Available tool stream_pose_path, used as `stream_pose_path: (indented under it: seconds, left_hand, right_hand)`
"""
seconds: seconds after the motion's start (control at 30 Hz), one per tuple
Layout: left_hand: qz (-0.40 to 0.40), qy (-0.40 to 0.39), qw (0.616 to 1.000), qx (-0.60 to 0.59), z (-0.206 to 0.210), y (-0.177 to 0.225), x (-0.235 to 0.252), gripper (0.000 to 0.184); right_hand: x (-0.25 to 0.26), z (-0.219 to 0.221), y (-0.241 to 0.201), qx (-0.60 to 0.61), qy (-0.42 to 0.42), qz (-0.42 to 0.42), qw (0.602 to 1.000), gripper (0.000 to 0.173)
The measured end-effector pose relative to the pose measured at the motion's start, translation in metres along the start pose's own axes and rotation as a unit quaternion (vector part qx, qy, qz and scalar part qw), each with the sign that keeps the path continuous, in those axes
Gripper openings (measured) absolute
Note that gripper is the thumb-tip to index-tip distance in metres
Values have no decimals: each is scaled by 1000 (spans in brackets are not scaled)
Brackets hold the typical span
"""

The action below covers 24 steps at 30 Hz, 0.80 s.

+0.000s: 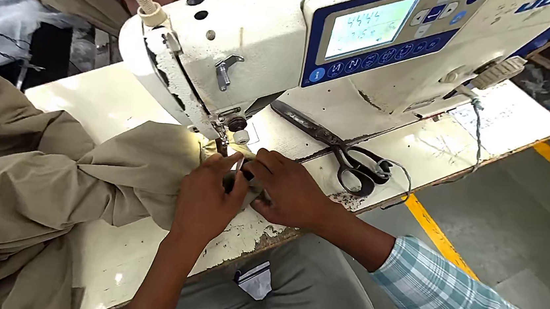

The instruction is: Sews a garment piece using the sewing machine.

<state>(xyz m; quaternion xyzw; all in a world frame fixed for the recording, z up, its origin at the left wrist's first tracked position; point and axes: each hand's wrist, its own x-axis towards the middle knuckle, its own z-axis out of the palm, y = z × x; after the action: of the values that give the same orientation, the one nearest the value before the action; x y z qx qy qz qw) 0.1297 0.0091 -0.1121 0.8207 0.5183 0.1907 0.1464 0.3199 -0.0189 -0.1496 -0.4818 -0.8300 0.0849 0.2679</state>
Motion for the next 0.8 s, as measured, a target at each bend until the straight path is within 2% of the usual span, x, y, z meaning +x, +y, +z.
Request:
stream_pose_path:
  seconds: [0.13, 0.2, 0.27, 0.3, 0.4, 0.47, 0.63, 0.8]
  left_hand:
    - [-11, -72, 997, -1, -3, 2, 7, 46]
    - [-30, -100, 994, -20, -8, 1, 10, 48]
    - [-34, -105, 993, -43, -11, -3, 12, 49]
    - [-35, -112, 991, -59, -12, -5, 13, 50]
    - [-52, -155, 981, -102, -16, -11, 19, 52]
    - [-59, -175, 976, -114, -17, -14, 22, 52]
    - [-44, -162, 980, -107, -18, -11, 21, 48]
    - [-39, -137, 988, -67, -13, -3, 19, 48]
  right_hand:
    - [-1, -3, -11, -112, 9, 48, 992, 51]
    - [1, -6, -10, -115, 15, 35, 993, 38]
    - [6, -11, -4, -100, 23, -28, 994, 17]
    - [8, -14, 0, -96, 18, -69, 993, 15]
    - [12, -18, 14, -94, -5, -170, 981, 18]
    - [14, -16, 23, -92, -7, -192, 977, 20]
    - [18, -11, 22, -22, -39, -168, 985, 19]
    - [9, 1, 11, 65, 14, -84, 994, 17]
